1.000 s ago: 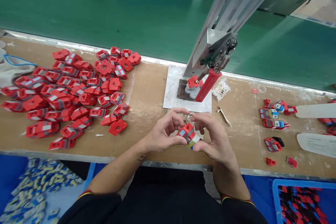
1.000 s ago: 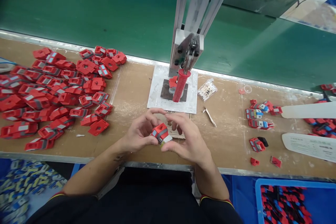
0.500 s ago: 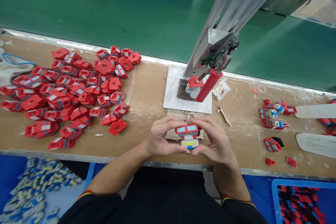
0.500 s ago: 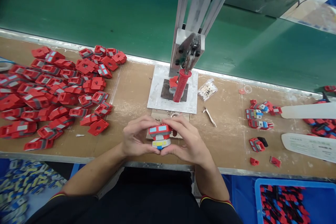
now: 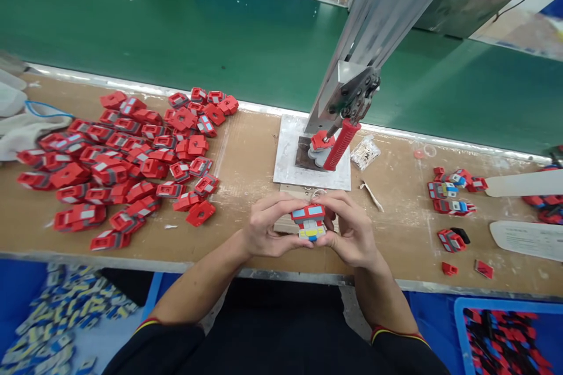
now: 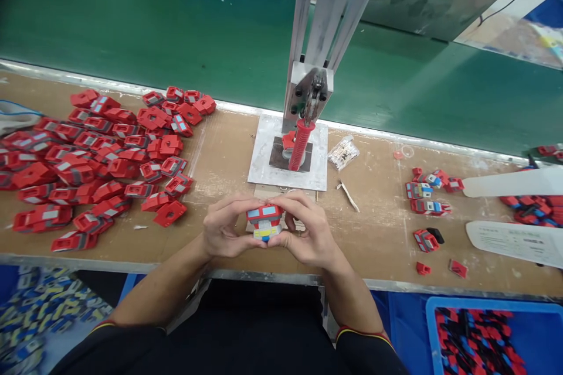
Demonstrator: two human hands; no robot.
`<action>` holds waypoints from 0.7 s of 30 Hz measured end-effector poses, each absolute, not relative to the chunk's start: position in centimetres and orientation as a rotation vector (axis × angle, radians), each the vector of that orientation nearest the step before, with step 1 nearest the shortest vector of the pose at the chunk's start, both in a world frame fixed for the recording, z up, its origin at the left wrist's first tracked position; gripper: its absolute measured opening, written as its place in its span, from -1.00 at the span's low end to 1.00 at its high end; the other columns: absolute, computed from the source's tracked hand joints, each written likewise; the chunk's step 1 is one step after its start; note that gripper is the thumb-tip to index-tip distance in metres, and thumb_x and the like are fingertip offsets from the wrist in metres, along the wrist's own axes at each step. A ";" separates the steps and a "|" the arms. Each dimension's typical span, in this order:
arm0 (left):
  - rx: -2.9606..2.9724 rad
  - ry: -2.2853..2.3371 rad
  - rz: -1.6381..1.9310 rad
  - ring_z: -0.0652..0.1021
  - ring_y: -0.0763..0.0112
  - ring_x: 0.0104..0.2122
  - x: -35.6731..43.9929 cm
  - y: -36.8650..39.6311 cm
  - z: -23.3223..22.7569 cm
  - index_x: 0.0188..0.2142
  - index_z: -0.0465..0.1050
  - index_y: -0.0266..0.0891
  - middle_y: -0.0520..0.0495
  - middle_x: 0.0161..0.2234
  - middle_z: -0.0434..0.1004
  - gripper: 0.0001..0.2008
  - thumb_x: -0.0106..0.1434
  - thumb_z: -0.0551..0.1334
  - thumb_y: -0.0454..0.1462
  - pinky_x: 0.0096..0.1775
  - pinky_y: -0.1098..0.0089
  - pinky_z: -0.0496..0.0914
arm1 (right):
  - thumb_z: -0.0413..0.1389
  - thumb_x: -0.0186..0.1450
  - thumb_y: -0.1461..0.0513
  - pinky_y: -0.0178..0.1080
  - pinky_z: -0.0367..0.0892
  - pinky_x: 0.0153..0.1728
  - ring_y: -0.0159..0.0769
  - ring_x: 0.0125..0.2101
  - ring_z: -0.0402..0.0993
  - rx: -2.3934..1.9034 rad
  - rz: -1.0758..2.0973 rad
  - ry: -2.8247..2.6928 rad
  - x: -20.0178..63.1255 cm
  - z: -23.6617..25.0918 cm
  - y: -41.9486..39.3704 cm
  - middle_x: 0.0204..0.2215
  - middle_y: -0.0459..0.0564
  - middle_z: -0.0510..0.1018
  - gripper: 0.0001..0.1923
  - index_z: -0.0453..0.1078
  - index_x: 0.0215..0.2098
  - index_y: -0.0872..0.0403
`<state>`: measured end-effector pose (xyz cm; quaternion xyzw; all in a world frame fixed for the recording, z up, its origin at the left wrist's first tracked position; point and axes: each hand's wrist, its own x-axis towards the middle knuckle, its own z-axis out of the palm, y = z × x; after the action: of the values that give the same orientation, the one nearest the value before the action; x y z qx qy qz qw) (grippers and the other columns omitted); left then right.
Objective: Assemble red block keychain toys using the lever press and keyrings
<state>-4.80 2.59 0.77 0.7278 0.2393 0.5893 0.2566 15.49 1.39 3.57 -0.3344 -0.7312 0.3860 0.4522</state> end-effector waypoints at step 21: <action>2.630 0.661 0.468 0.48 -0.11 0.30 -7.3 14.9 5.1 -0.16 0.67 -0.18 -0.23 0.40 0.38 -0.62 0.00 0.56 -0.22 0.32 -0.05 0.37 | 0.16 0.41 -0.18 -0.06 0.56 -0.09 -0.17 0.00 0.51 -0.903 0.909 -1.987 18.3 3.6 7.8 0.10 0.08 0.53 -0.59 0.52 -0.04 -0.09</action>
<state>-7.26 14.85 5.14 0.9376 0.2357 0.1670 0.1937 18.29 7.83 3.58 -0.3533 -0.7777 0.3560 0.3791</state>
